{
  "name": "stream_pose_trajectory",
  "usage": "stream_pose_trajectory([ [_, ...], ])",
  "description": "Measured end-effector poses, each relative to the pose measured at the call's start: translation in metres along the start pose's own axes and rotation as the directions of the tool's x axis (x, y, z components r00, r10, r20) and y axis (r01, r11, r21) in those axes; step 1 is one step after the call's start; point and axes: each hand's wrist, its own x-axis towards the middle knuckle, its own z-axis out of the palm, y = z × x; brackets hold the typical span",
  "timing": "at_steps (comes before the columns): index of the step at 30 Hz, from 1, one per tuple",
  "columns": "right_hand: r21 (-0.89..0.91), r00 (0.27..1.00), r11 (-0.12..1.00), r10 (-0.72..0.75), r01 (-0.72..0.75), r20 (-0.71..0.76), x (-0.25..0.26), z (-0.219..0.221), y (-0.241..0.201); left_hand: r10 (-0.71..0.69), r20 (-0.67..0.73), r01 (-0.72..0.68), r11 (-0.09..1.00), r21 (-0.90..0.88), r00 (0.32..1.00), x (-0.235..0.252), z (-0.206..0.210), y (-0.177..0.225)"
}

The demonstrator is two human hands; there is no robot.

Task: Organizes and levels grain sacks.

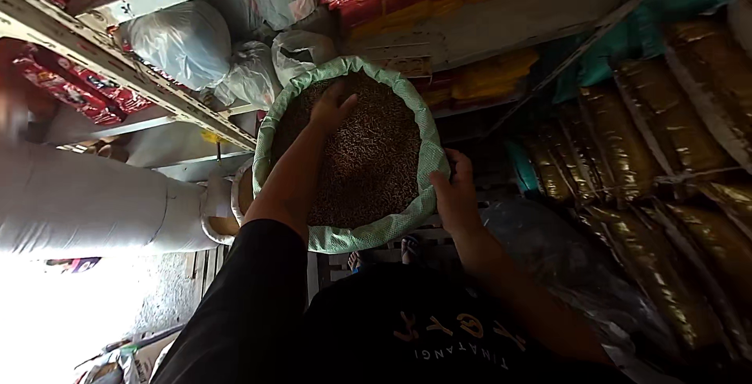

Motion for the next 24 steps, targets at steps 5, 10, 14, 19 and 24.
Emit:
stream_pose_trajectory([
  [5, -0.050, 0.999, 0.999, -0.008, 0.006, -0.040, -0.005, 0.000, -0.002, 0.329, 0.266, -0.320, 0.944, -0.077, 0.906, -0.010, 0.023, 0.057],
  [10, -0.032, 0.997, 0.999, -0.038, 0.035, -0.069, -0.006, 0.003, -0.001, 0.593, 0.539, -0.691, 0.722, -0.026, 0.599, -0.090, 0.033, 0.060],
  [14, 0.004, 0.997, 1.000, -0.021, 0.021, -0.071, -0.011, 0.008, -0.007, 0.610, 0.614, -0.801, 0.595, 0.063, 0.501, -0.144, 0.022, 0.009],
  [19, 0.010, 0.996, 1.000, -0.005, 0.006, -0.085, -0.012, 0.014, -0.009, 0.534, 0.512, -0.696, 0.691, 0.194, 0.673, -0.142, -0.019, -0.037],
  [24, -0.250, 0.992, 0.965, 0.103, -0.082, 0.072, -0.025, -0.012, -0.015, 0.627, -0.243, -0.537, 0.768, 0.349, 0.740, -0.195, -0.056, -0.033],
])
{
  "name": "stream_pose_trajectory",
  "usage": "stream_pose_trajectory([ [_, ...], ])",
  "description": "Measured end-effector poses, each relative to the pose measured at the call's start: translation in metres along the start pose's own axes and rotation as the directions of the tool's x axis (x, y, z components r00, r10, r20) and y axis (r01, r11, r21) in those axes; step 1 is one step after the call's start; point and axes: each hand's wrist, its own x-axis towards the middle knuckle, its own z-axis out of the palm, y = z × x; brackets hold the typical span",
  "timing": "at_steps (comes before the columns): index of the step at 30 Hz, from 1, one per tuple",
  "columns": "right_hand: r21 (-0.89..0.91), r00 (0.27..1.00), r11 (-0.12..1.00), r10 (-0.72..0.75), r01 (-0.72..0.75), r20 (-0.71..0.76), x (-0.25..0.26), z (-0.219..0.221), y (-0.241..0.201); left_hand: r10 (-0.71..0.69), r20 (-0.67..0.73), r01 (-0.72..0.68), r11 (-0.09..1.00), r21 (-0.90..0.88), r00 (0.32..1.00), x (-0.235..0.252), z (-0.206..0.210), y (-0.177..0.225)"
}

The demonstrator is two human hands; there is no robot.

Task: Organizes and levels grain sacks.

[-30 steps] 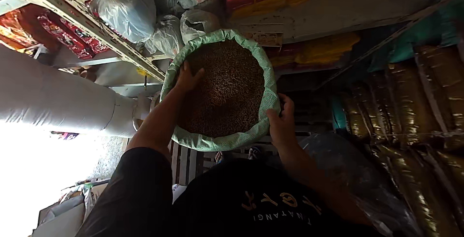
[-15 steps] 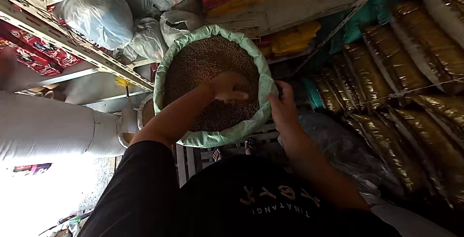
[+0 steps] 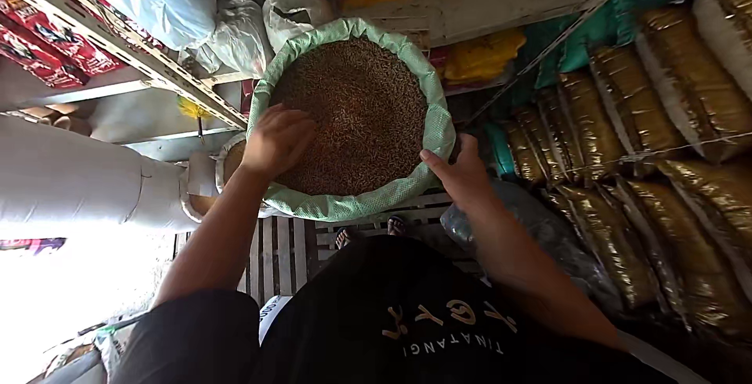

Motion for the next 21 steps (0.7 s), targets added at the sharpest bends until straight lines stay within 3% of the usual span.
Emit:
stream_pose_trajectory([
  [1, -0.049, 0.998, 0.998, 0.038, -0.036, 0.054, -0.003, -0.002, 0.001, -0.202, -0.066, 0.207, 0.973, 0.101, 0.977, -0.013, -0.013, 0.013],
  [2, -0.087, 0.991, 0.994, 0.075, -0.066, 0.111, -0.005, -0.003, 0.002, -0.455, -0.070, 0.460, 0.873, 0.161, 0.888, -0.026, -0.026, 0.028],
  [4, -0.061, 0.974, 0.991, 0.129, -0.119, 0.187, -0.009, 0.003, 0.002, -0.845, 0.047, 0.836, 0.534, 0.127, 0.533, -0.049, -0.044, 0.052],
  [6, 0.057, 0.981, 0.990, 0.116, -0.127, 0.156, -0.007, 0.018, -0.001, -0.961, 0.198, 0.981, 0.185, -0.058, 0.193, -0.072, -0.037, 0.060],
  [7, 0.111, 0.988, 0.988, 0.094, -0.108, 0.124, -0.002, 0.026, -0.006, -0.954, 0.287, 0.983, 0.038, -0.178, 0.089, -0.080, -0.023, 0.058],
  [8, 0.139, 0.994, 0.988, 0.053, -0.067, 0.100, 0.006, 0.033, -0.013, -0.930, 0.366, 0.945, -0.084, -0.315, 0.039, -0.079, -0.009, 0.058],
  [9, 0.141, 0.996, 0.990, 0.017, -0.029, 0.087, 0.015, 0.036, -0.024, -0.916, 0.400, 0.901, -0.142, -0.411, 0.038, -0.071, 0.001, 0.060],
  [12, 0.147, 0.995, 0.988, -0.053, 0.040, 0.088, 0.029, 0.037, -0.041, -0.917, 0.380, 0.807, -0.132, -0.576, 0.122, -0.046, 0.007, 0.069],
  [14, 0.315, 0.986, 0.942, -0.145, 0.114, 0.077, 0.030, 0.033, -0.028, -0.927, 0.327, 0.674, -0.123, -0.729, 0.185, -0.060, 0.003, 0.068],
  [16, 0.504, 0.981, 0.857, -0.177, 0.112, 0.083, 0.018, 0.029, -0.002, -0.932, 0.315, 0.545, -0.173, -0.821, 0.179, -0.086, 0.001, 0.069],
  [17, 0.574, 0.986, 0.818, -0.130, 0.047, 0.104, 0.008, 0.030, 0.007, -0.936, 0.326, 0.526, -0.210, -0.824, 0.136, -0.096, 0.000, 0.072],
  [19, 0.673, 0.979, 0.712, 0.132, -0.201, 0.152, -0.012, 0.037, 0.013, -0.929, 0.371, 0.605, -0.291, -0.741, 0.007, -0.105, -0.004, 0.079],
  [21, 0.735, 0.910, 0.560, 0.368, -0.383, 0.193, -0.027, 0.041, 0.007, -0.907, 0.414, 0.747, -0.328, -0.578, -0.079, -0.103, -0.012, 0.086],
])
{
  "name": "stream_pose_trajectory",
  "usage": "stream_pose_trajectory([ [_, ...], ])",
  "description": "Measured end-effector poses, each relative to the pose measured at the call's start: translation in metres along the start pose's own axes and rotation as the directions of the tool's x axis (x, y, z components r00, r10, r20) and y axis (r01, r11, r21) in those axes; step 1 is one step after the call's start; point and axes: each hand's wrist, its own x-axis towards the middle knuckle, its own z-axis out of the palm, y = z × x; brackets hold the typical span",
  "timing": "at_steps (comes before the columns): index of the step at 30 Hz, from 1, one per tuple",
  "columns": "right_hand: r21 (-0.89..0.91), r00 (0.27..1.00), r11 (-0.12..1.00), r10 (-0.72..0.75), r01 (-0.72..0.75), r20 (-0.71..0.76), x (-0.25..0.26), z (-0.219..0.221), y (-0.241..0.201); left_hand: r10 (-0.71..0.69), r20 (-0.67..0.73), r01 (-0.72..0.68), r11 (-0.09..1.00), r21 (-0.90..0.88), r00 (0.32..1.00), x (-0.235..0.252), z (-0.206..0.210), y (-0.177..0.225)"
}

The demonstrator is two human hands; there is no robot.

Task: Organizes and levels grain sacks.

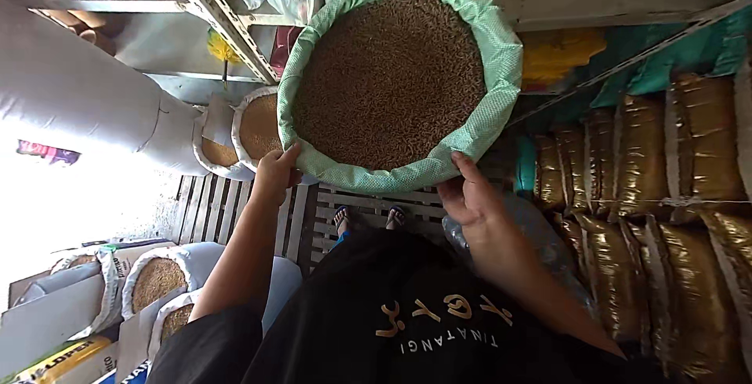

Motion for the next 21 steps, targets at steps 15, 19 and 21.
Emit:
stream_pose_trajectory([
  [15, 0.251, 0.862, 0.964, -0.197, 0.084, 0.467, 0.018, -0.023, 0.034, 0.133, 0.013, -0.061, 0.537, -0.841, 0.991, 0.002, 0.064, -0.047],
  [19, -0.161, 0.991, 0.979, -0.116, 0.126, 0.069, 0.007, -0.017, 0.032, 0.232, 0.081, -0.173, 0.879, -0.445, 0.969, 0.006, 0.041, -0.044],
  [21, -0.289, 0.991, 0.950, -0.130, 0.117, -0.027, 0.003, -0.017, 0.030, 0.139, 0.081, -0.122, 0.975, -0.186, 0.987, 0.004, 0.027, -0.037],
])
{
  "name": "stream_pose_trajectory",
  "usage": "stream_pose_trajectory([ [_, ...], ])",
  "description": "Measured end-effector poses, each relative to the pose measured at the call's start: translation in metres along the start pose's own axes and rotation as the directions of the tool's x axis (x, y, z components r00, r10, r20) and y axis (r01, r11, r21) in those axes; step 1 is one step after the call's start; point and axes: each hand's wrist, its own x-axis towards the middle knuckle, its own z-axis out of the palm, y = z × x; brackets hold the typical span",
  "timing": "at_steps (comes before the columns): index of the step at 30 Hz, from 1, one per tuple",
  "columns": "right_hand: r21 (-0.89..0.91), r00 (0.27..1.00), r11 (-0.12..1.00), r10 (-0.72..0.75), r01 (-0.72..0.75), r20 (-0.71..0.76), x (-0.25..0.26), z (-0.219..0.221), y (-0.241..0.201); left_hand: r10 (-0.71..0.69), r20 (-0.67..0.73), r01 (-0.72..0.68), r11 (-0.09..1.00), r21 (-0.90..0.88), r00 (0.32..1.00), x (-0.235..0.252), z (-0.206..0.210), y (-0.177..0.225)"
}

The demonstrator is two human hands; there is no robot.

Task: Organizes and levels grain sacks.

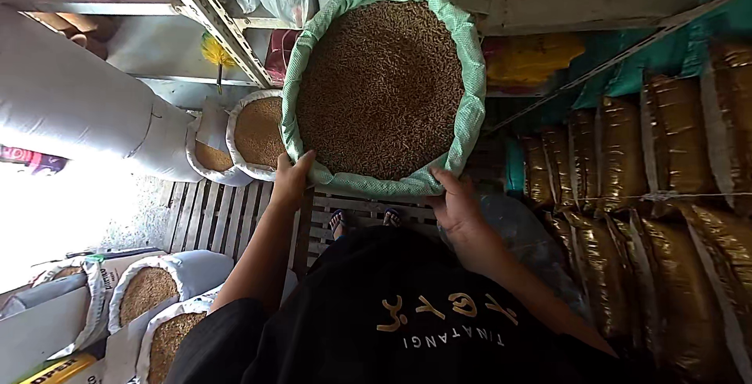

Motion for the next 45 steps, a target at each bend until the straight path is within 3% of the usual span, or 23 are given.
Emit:
stream_pose_trajectory([
  [3, -0.080, 0.999, 0.997, -0.008, 0.004, -0.053, -0.008, -0.005, -0.004, -0.063, -0.018, 0.065, 0.914, 0.401, 0.998, -0.004, -0.015, 0.017],
  [5, -0.038, 0.996, 0.998, -0.056, 0.053, -0.070, -0.009, -0.004, -0.007, -0.043, 0.016, 0.028, 0.847, 0.531, 0.999, -0.004, -0.018, 0.027],
  [7, 0.103, 0.995, 0.990, -0.098, 0.100, -0.026, 0.000, 0.001, -0.015, -0.009, 0.054, -0.013, 0.917, 0.400, 0.999, -0.001, -0.012, 0.036],
  [10, 0.270, 0.992, 0.957, -0.121, 0.110, 0.022, 0.030, 0.013, -0.019, 0.060, 0.011, -0.059, 0.995, -0.077, 0.998, 0.014, 0.008, 0.026],
  [13, 0.349, 0.939, 0.925, -0.244, 0.150, 0.243, 0.058, 0.004, -0.005, 0.138, 0.052, -0.100, 0.888, -0.449, 0.989, 0.030, 0.016, -0.001],
  [15, 0.351, 0.894, 0.922, -0.287, 0.160, 0.345, 0.063, -0.008, 0.003, 0.139, 0.105, -0.058, 0.833, -0.551, 0.985, 0.031, 0.013, -0.018],
  [17, 0.378, 0.890, 0.918, -0.267, 0.118, 0.371, 0.054, -0.011, 0.010, 0.090, 0.099, -0.026, 0.852, -0.523, 0.991, 0.023, 0.010, -0.022],
  [22, 0.609, 0.880, 0.781, -0.181, -0.142, 0.438, 0.036, -0.008, 0.034, 0.030, -0.096, -0.044, 0.989, -0.141, 0.995, 0.013, 0.007, 0.015],
  [27, 0.691, 0.924, 0.694, -0.098, -0.203, 0.370, 0.038, -0.003, 0.032, -0.018, -0.133, 0.009, 0.998, -0.067, 0.991, 0.035, 0.014, 0.043],
  [29, 0.632, 0.983, 0.768, -0.016, -0.105, 0.183, 0.029, 0.008, 0.020, -0.034, -0.143, 0.013, 0.989, -0.146, 0.989, 0.040, 0.014, 0.038],
  [31, 0.533, 0.996, 0.843, -0.035, 0.075, -0.084, 0.023, 0.026, 0.007, -0.006, -0.097, -0.028, 0.939, -0.342, 0.995, 0.044, 0.010, 0.020],
  [33, 0.334, 0.927, 0.888, -0.214, 0.316, -0.308, 0.029, 0.040, 0.002, 0.074, -0.007, -0.066, 0.841, -0.536, 0.997, 0.049, 0.004, -0.005],
  [34, 0.159, 0.871, 0.896, -0.341, 0.415, -0.353, 0.037, 0.041, 0.004, 0.115, 0.045, -0.065, 0.795, -0.603, 0.992, 0.050, 0.002, -0.015],
  [37, -0.276, 0.760, 0.837, -0.545, 0.472, -0.354, 0.051, 0.040, 0.003, 0.131, 0.109, -0.037, 0.791, -0.610, 0.985, 0.053, -0.002, -0.018],
  [39, -0.435, 0.761, 0.806, -0.558, 0.402, -0.330, 0.054, 0.037, -0.006, 0.084, 0.050, -0.057, 0.916, -0.398, 0.995, 0.059, -0.007, -0.005],
  [41, -0.595, 0.798, 0.747, -0.536, 0.296, -0.275, 0.053, 0.029, -0.025, 0.117, -0.072, -0.117, 0.993, 0.001, 0.990, 0.068, -0.013, 0.012],
  [43, -0.722, 0.831, 0.657, -0.513, 0.219, -0.215, 0.051, 0.025, -0.043, 0.193, -0.086, -0.148, 0.916, 0.372, 0.977, 0.074, -0.023, 0.037],
  [45, -0.775, 0.845, 0.613, -0.487, 0.153, -0.219, 0.050, 0.028, -0.054, 0.216, -0.033, -0.152, 0.778, 0.610, 0.976, 0.081, -0.024, 0.062],
])
